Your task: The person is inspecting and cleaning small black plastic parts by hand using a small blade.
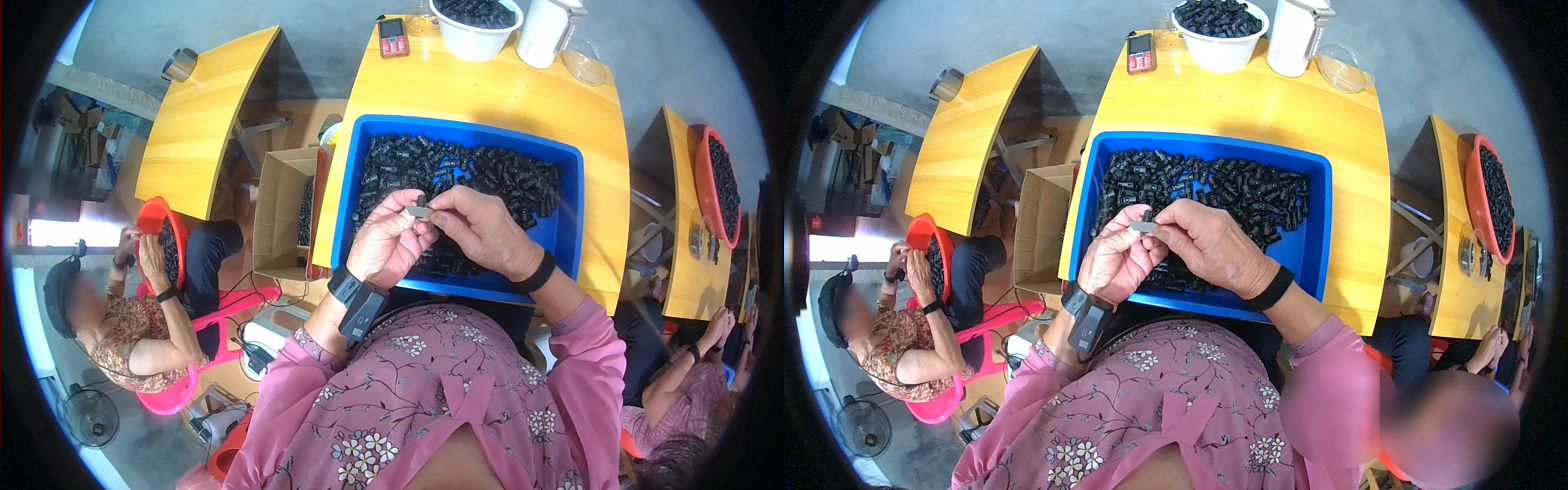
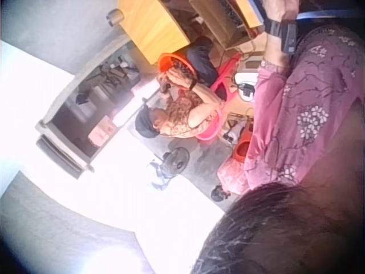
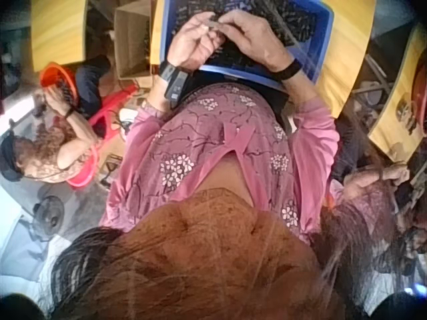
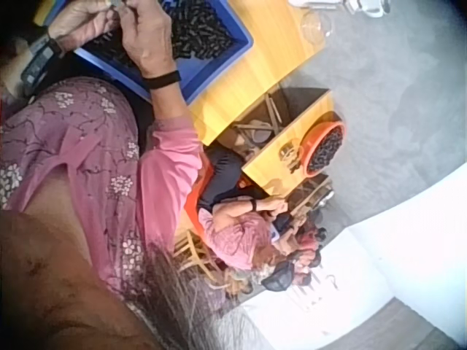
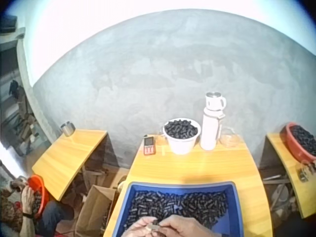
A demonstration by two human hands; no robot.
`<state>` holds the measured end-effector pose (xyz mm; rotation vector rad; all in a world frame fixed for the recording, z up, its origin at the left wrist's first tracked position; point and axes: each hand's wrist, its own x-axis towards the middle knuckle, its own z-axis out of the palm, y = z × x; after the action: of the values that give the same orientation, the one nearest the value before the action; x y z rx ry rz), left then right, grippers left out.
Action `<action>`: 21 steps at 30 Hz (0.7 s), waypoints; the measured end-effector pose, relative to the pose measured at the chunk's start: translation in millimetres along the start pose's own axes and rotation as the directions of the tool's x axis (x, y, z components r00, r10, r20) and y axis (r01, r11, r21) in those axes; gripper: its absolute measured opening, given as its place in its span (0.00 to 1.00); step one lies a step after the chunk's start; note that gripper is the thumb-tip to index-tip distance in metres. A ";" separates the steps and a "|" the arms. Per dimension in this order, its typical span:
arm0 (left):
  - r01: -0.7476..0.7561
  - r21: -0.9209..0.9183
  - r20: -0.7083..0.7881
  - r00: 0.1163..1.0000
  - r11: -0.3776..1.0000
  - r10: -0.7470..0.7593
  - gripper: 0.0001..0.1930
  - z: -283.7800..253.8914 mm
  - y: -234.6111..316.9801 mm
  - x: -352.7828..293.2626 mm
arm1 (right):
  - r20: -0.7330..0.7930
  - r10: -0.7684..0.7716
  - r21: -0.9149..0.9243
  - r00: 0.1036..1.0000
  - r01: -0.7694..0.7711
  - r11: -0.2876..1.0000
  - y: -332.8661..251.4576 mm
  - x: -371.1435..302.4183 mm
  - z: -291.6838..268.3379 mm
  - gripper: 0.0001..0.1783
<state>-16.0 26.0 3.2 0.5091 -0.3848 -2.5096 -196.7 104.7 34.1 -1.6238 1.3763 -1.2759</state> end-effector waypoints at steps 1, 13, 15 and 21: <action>-0.002 0.004 -0.003 1.000 1.000 0.002 0.13 0.2 0.2 0.3 | -0.004 -0.005 -0.001 1.000 0.005 1.000 0.0 0.5 0.1 0.05; -0.019 0.037 0.008 1.000 0.999 0.018 0.15 2.7 2.0 1.0 | 0.019 -0.051 -0.034 0.999 0.052 0.998 1.2 5.6 -3.3 0.04; -0.028 0.048 0.003 1.000 0.998 0.028 0.15 4.4 2.0 0.6 | 0.020 -0.051 -0.036 0.999 0.052 0.998 2.7 6.1 -3.9 0.04; -0.029 0.050 0.001 1.000 0.998 0.029 0.14 10.6 3.3 0.6 | 0.016 -0.024 -0.026 1.000 0.024 0.999 2.6 8.4 -7.9 0.04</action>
<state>-19.6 24.7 13.6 0.5185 -0.4526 -2.4774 -205.2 96.8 36.4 -1.6692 1.3726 -1.2613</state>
